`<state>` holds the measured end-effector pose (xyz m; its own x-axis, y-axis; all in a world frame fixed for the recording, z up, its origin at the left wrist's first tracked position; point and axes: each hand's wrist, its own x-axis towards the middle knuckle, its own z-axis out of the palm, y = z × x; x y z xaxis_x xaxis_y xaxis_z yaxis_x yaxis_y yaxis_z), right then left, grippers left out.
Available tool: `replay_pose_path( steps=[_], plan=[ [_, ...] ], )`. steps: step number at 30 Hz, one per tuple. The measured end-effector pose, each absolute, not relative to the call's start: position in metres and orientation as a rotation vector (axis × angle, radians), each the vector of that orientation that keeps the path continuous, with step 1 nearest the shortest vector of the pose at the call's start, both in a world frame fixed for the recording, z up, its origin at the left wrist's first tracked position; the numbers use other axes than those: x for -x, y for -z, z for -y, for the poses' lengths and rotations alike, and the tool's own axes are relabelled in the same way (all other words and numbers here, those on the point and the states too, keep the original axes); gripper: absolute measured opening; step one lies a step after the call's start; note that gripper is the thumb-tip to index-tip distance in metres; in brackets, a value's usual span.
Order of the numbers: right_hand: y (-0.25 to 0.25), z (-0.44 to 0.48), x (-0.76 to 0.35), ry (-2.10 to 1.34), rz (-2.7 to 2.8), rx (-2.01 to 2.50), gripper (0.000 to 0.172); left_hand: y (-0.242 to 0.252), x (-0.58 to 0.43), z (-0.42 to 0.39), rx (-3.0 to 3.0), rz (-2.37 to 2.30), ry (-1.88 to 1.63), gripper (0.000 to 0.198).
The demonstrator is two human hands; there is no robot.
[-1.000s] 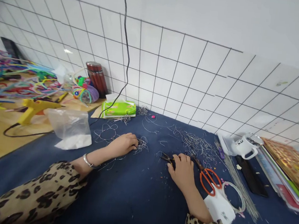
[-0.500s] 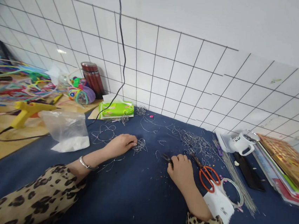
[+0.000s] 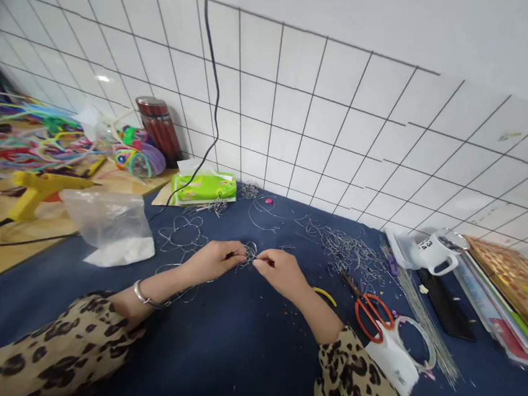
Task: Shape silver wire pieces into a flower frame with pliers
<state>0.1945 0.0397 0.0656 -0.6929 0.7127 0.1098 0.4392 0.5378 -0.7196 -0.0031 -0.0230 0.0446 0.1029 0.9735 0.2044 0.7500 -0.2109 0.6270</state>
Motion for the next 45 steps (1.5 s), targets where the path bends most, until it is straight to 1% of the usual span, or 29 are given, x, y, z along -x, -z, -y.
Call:
replay_pose_path(
  steps=[3, 6, 9, 12, 19, 24, 31, 35, 39, 42, 45],
  plan=[
    [-0.059, -0.042, -0.183, -1.260, 2.253, 0.970, 0.019, -0.046, 0.002, 0.023, -1.860, -1.555, -0.885, 0.017],
    [-0.053, -0.047, -0.182, -1.505, 2.010, 1.024, 0.020, -0.045, 0.002, 0.022, -1.558, -1.378, -0.909, 0.019],
    [-0.048, -0.048, -0.185, -1.607, 1.842, 1.014, 0.023, -0.045, 0.001, 0.023, -1.335, -1.280, -0.928, 0.022],
    [-0.045, -0.045, -0.187, -1.664, 1.755, 0.988, 0.024, -0.044, -0.002, 0.024, -1.252, -1.228, -0.946, 0.021],
    [-0.043, -0.037, -0.186, -1.726, 1.648, 0.934, 0.025, -0.042, -0.009, 0.025, -1.117, -1.213, -1.003, 0.023],
    [-0.038, -0.037, -0.185, -1.771, 1.611, 0.899, 0.023, -0.037, -0.014, 0.025, -1.124, -1.252, -1.056, 0.022],
    [-0.034, -0.031, -0.186, -1.835, 1.524, 0.854, 0.022, -0.036, -0.017, 0.027, -1.157, -1.281, -1.086, 0.017],
    [-0.037, -0.031, -0.189, -1.840, 1.629, 0.856, 0.020, -0.038, -0.017, 0.028, -1.177, -1.309, -1.139, 0.016],
    [-0.039, -0.030, -0.189, -1.807, 1.725, 0.873, 0.017, -0.040, -0.020, 0.030, -1.154, -1.271, -1.260, 0.021],
    [-0.037, -0.025, -0.187, -1.766, 1.489, 0.873, 0.018, -0.041, -0.026, 0.034, -1.069, -1.196, -1.411, 0.027],
    [-0.035, -0.019, -0.183, -1.740, 1.321, 0.851, 0.019, -0.040, -0.035, 0.039, -1.057, -1.163, -1.396, 0.032]
  ],
)
